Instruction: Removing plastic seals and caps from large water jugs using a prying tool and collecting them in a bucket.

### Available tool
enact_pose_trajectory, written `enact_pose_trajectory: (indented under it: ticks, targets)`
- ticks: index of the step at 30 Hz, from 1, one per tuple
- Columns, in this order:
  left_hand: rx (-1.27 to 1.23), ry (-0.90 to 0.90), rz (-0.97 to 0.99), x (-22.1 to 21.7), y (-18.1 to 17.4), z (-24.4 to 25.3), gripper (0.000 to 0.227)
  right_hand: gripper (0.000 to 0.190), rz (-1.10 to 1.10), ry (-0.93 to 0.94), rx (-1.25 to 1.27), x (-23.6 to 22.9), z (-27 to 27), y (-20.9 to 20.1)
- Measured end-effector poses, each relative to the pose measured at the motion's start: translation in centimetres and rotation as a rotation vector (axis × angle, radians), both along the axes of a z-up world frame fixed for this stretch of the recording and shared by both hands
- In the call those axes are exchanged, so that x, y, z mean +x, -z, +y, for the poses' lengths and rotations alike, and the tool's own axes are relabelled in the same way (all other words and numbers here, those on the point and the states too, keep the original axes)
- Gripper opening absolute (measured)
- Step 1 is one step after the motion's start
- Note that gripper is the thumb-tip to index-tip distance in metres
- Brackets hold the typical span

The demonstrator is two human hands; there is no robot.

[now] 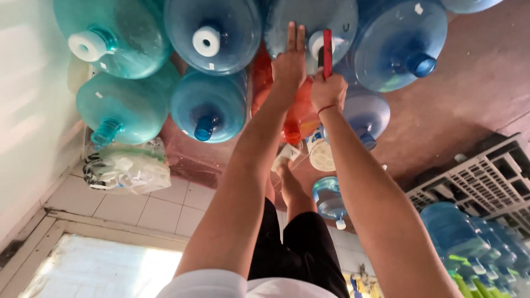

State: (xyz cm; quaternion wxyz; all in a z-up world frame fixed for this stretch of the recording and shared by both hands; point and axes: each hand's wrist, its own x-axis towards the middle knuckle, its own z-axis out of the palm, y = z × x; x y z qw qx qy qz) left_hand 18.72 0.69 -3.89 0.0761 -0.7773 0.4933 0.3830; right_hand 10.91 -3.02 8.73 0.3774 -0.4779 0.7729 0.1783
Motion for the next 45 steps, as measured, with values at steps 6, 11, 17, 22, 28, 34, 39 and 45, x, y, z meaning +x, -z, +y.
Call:
enact_pose_trajectory:
  ticks: [6,11,17,22,28,34,39,45]
  targets:
    - [-0.053,0.022,-0.029,0.3,1.0,0.2,0.107,0.052,-0.078,0.022,-0.086,-1.1,1.4,1.4]
    - [-0.052,-0.003,-0.027,0.1,-0.3,2.1,0.104,0.031,-0.339,0.001,-0.385,-4.7,6.5,6.9]
    - [-0.098,-0.055,0.125,1.6,-2.2,2.1,0.101,0.021,-0.59,-0.096,-0.678,-7.9,7.8,13.0]
    - [-0.025,-0.616,0.803,1.8,-7.8,10.1,0.096,0.033,-0.713,-0.188,-0.571,-11.2,12.7,9.6]
    - [-0.374,-1.313,1.333,3.7,-12.0,23.0,0.058,0.03,-0.76,-0.62,-0.186,-12.3,18.5,-3.0]
    - [-0.581,-1.503,0.897,15.6,-11.4,25.2,0.052,0.048,-0.47,-0.489,-0.219,-4.2,14.9,-1.6]
    - [-0.399,-0.487,0.147,21.6,-7.1,18.8,0.093,0.035,-0.539,-0.305,0.174,14.3,6.3,-7.2]
    - [-0.208,-0.228,-0.084,22.2,0.3,12.7,0.107,0.022,0.033,-0.303,0.347,26.4,4.8,-8.8]
